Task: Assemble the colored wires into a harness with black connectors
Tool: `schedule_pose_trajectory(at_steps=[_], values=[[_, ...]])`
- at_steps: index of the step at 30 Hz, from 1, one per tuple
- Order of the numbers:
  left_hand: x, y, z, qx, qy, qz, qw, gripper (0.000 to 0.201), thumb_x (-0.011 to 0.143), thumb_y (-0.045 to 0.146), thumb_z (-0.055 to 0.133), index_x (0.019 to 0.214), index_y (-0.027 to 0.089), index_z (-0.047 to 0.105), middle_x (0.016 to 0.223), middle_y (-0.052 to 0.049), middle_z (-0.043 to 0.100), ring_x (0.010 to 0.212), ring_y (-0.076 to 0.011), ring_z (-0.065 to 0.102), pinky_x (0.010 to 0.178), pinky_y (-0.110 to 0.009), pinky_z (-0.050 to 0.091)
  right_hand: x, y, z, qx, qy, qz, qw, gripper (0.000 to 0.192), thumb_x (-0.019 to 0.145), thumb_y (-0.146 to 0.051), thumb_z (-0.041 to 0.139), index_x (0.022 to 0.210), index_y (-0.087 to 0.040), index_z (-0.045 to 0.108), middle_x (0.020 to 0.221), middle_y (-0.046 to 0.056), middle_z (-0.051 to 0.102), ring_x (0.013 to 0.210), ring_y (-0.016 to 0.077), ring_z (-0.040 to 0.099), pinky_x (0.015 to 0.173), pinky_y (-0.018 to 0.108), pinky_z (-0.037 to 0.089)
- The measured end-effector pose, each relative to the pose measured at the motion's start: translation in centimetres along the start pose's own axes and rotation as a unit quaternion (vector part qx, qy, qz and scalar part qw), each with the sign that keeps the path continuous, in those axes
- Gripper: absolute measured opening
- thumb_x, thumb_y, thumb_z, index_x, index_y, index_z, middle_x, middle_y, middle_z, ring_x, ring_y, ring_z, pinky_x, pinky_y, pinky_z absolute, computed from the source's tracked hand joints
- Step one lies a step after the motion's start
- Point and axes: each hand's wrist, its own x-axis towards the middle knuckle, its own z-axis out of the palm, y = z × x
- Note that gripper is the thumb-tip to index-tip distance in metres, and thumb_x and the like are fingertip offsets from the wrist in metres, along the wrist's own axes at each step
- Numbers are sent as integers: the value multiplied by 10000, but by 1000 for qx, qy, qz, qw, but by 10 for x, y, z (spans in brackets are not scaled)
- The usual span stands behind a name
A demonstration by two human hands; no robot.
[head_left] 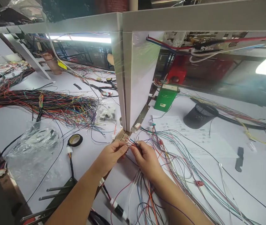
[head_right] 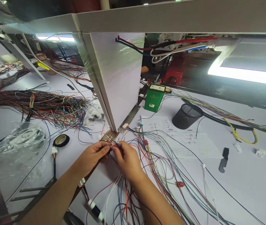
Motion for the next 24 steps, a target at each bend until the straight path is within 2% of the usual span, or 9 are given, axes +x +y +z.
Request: schedule_pose_trajectory(at_steps=[6,11,18,24], values=[[-1,4,3,-153,-25,-16,988,249,809,386,680,885,150,663,825,-18,577,623,-77,481,591,-224,401,0,1,0,51,-24,21,998,174,893,-336,526,834,-197,612,710,-14,605,650,134,524,608,240,387],[1,3,3,-149,-17,-36,988,267,802,390,689,914,149,658,853,-25,589,621,-72,479,587,-220,394,1,4,-1,114,-38,56,991,210,875,-379,554,892,-186,635,795,11,651,719,150,565,654,249,429],[1,2,4,-137,7,-28,990,297,774,407,708,929,157,667,841,-19,593,626,-75,473,602,-225,388,3,4,-2,73,-36,20,996,256,922,-395,466,889,-188,612,759,0,630,694,143,546,654,251,430],[0,2,4,-128,4,-13,992,293,783,410,696,934,161,666,889,-27,602,657,-82,481,627,-228,394,4,2,-2,78,-60,33,995,249,911,-392,479,888,-186,619,745,2,631,684,147,547,631,248,427]])
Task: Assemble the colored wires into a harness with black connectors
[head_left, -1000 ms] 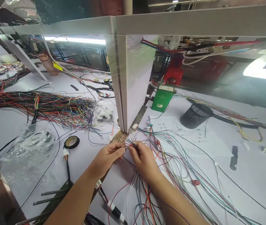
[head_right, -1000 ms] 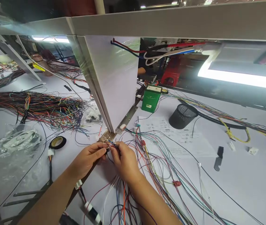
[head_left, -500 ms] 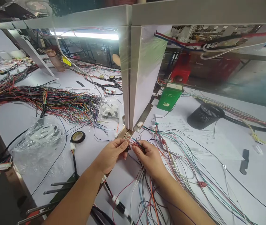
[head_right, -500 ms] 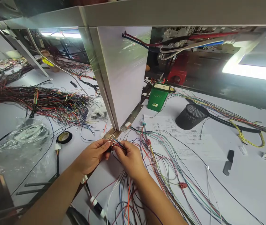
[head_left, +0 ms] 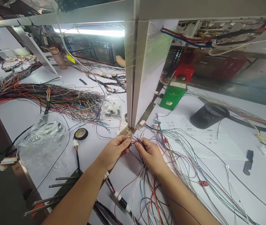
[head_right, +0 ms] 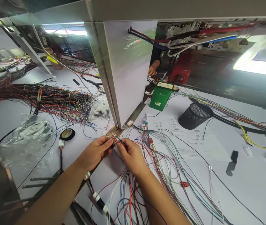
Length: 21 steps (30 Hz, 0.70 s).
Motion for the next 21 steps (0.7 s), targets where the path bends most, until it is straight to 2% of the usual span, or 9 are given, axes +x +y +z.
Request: schedule_pose_trajectory(at_steps=[4,8,11,15,21], values=[[2,-3,-2,29,12,8,999,281,809,415,666,942,169,644,848,-16,603,646,-90,467,634,-229,390,0,-1,0,-37,17,-17,999,309,938,-422,427,813,-192,593,672,-12,572,621,137,502,590,242,401],[3,-2,-5,27,33,27,999,275,826,440,636,889,174,612,763,4,588,616,-89,455,633,-224,382,0,1,1,-67,39,-10,997,341,958,-436,369,857,-206,599,652,-15,561,590,140,491,556,246,384],[3,-1,-7,24,31,34,999,269,836,441,622,873,176,597,732,13,579,616,-87,461,641,-221,384,1,1,0,-82,49,-8,995,328,937,-434,406,730,-212,530,612,-27,517,564,133,456,534,245,358],[2,-2,-8,37,31,32,998,271,825,436,636,886,173,613,758,5,582,635,-94,475,641,-227,395,1,0,0,-48,37,0,998,340,906,-463,453,671,-217,440,587,-46,421,560,125,397,529,242,334],[2,-1,-6,20,21,24,999,256,807,406,668,880,164,628,796,-1,586,638,-86,480,636,-228,401,-1,2,1,34,11,35,999,296,848,-445,558,695,-201,491,634,-39,432,605,123,399,552,237,336]])
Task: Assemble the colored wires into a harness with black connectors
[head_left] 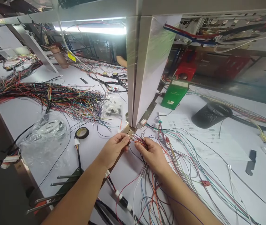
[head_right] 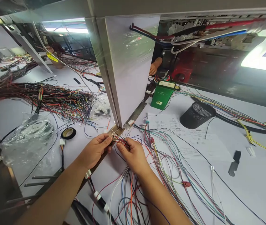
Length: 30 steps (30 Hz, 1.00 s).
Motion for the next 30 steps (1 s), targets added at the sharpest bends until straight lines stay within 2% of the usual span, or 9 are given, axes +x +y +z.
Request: schedule_pose_trajectory(at_steps=[5,7,13,15,19,24,30], values=[[-1,1,1,-18,-24,-17,999,254,811,407,669,868,162,629,793,3,581,630,-79,470,632,-228,396,0,0,-1,106,-2,25,994,262,820,-435,609,765,-187,545,684,-32,480,630,118,414,577,230,361],[-1,1,1,-14,-23,-19,999,248,820,402,663,879,164,629,791,4,580,640,-80,476,641,-228,396,1,-1,-2,116,2,36,993,267,810,-434,621,763,-181,554,682,-31,481,626,115,410,574,230,355],[-3,4,4,-68,-33,-41,996,242,800,368,689,873,144,634,781,-9,575,654,-102,528,642,-255,412,1,0,-2,100,31,68,992,292,800,-454,627,739,-181,543,656,-42,452,602,108,382,562,228,334],[-3,6,5,-101,-35,-34,994,257,789,326,703,961,146,642,834,-21,588,690,-115,548,671,-272,429,1,1,-2,97,47,71,992,288,805,-457,623,755,-182,554,672,-38,471,616,111,397,580,229,345],[-3,6,4,-141,-24,-30,989,393,780,229,716,1151,235,587,877,0,595,707,-110,567,681,-264,415,1,4,-2,107,51,68,991,274,815,-453,612,782,-186,562,696,-25,499,625,118,405,566,229,340],[-2,4,1,-153,-35,-46,987,309,796,238,701,1089,168,635,961,-44,605,722,-102,562,688,-250,404,1,7,-3,85,60,66,992,279,824,-457,605,777,-190,540,679,-36,467,618,114,381,572,231,337],[-1,3,-1,-167,-54,-54,983,320,817,219,677,1131,180,625,1011,-50,597,760,-112,572,721,-261,419,-1,6,-3,32,59,58,996,293,832,-463,578,732,-197,505,653,-45,437,600,113,366,557,234,325]])
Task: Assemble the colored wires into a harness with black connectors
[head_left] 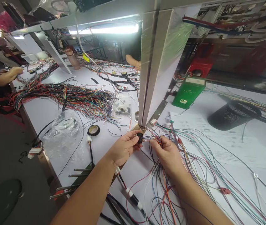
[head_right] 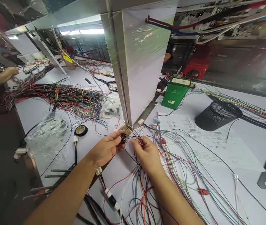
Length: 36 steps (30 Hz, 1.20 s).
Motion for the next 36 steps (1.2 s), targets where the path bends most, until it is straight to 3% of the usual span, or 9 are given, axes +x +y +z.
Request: schedule_pose_trajectory(at_steps=[11,16,24,30,36], values=[[-2,2,0,-6,-16,-4,1000,287,818,214,678,1101,194,637,990,-42,611,763,-119,598,739,-270,445,0,-5,3,-31,22,10,999,279,803,-453,564,702,-207,479,620,-42,435,560,113,366,500,226,307],[-3,2,1,-3,-8,-5,1000,274,818,205,675,1088,189,635,1006,-43,611,771,-123,606,756,-281,458,-3,-7,3,-37,27,0,999,343,786,-439,592,631,-223,375,565,-60,359,525,103,320,467,220,279],[-2,-1,-1,23,-26,16,999,258,825,214,678,1074,201,609,953,-25,621,788,-130,629,809,-301,467,-1,-1,3,-22,2,1,1000,305,815,-457,570,695,-211,435,621,-51,389,572,108,344,519,233,311],[-2,-3,1,41,-22,30,998,269,812,207,695,1058,189,589,968,-37,647,813,-133,632,828,-312,478,-2,-3,5,-84,3,-23,996,338,814,-443,555,639,-217,373,575,-64,321,538,103,298,489,237,270],[-2,-4,4,65,-14,38,997,307,801,225,711,1081,176,595,1000,-57,649,879,-148,621,831,-321,496,-1,-8,5,-109,-8,-39,993,305,820,-420,542,638,-213,412,557,-56,368,523,107,336,479,234,282]])
